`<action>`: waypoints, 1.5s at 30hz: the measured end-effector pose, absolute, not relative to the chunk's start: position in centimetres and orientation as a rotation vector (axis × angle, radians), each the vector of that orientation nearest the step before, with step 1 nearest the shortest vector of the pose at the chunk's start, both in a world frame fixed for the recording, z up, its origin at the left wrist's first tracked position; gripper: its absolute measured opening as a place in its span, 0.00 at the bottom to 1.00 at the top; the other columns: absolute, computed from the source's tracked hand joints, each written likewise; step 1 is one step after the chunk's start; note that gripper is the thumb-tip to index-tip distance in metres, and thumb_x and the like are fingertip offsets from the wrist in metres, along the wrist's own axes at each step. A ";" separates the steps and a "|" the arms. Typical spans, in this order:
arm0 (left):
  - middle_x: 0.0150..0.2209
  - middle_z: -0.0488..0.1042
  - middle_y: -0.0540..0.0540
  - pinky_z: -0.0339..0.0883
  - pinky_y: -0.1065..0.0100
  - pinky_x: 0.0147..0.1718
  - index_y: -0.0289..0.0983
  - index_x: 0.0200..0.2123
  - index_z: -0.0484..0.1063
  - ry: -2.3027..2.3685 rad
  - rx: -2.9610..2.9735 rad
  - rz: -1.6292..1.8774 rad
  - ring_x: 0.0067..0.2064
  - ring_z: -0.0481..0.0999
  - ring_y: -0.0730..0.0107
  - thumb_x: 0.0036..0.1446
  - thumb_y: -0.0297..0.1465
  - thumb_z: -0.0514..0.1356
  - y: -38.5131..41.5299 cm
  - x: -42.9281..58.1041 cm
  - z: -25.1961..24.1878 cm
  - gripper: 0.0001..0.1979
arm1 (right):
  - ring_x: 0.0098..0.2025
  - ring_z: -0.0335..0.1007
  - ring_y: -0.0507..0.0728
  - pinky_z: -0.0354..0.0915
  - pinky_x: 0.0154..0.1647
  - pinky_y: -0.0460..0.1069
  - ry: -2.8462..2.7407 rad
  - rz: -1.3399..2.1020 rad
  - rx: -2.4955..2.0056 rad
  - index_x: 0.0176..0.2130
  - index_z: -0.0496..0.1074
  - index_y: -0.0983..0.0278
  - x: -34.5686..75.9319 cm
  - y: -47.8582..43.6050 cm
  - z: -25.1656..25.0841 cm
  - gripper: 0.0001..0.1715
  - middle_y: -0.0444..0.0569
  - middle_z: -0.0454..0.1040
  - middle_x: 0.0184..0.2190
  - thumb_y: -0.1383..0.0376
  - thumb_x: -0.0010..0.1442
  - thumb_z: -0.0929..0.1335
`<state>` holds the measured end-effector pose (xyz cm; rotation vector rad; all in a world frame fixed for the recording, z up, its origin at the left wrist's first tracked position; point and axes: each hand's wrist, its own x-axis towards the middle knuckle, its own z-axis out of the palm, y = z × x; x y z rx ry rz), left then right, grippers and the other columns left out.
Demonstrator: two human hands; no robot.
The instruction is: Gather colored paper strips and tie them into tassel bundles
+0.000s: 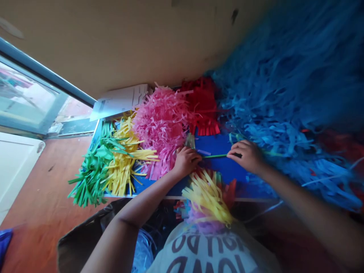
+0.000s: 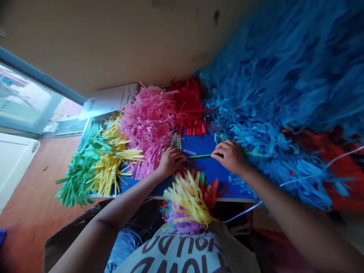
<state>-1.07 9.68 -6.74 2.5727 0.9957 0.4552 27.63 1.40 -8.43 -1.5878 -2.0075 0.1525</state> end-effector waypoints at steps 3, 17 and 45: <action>0.33 0.81 0.48 0.59 0.60 0.45 0.43 0.33 0.82 1.037 2.499 0.499 0.40 0.74 0.64 0.59 0.40 0.67 9.7 -0.9 -6.7 0.08 | 0.41 0.68 0.57 0.57 0.44 0.53 -1.987 0.253 -1.631 0.30 0.79 0.58 27.6 1.6 -8.4 0.08 0.46 0.78 0.33 0.61 0.61 0.71; 0.39 0.79 0.48 0.54 0.48 0.55 0.52 0.47 0.79 0.833 2.916 0.293 0.47 0.70 0.58 0.65 0.34 0.59 9.6 0.6 -5.5 0.11 | 0.43 0.67 0.61 0.48 0.40 0.54 -2.103 0.308 -2.011 0.30 0.75 0.60 25.5 3.2 -4.5 0.02 0.46 0.78 0.35 0.66 0.55 0.73; 0.37 0.83 0.49 0.63 0.61 0.56 0.39 0.40 0.77 0.632 2.709 1.419 0.37 0.80 0.73 0.67 0.33 0.58 5.1 -1.6 7.6 0.07 | 0.27 0.64 0.51 0.61 0.29 0.47 -1.276 1.530 -1.023 0.26 0.78 0.63 18.3 1.8 8.2 0.21 0.44 0.74 0.25 0.48 0.44 0.79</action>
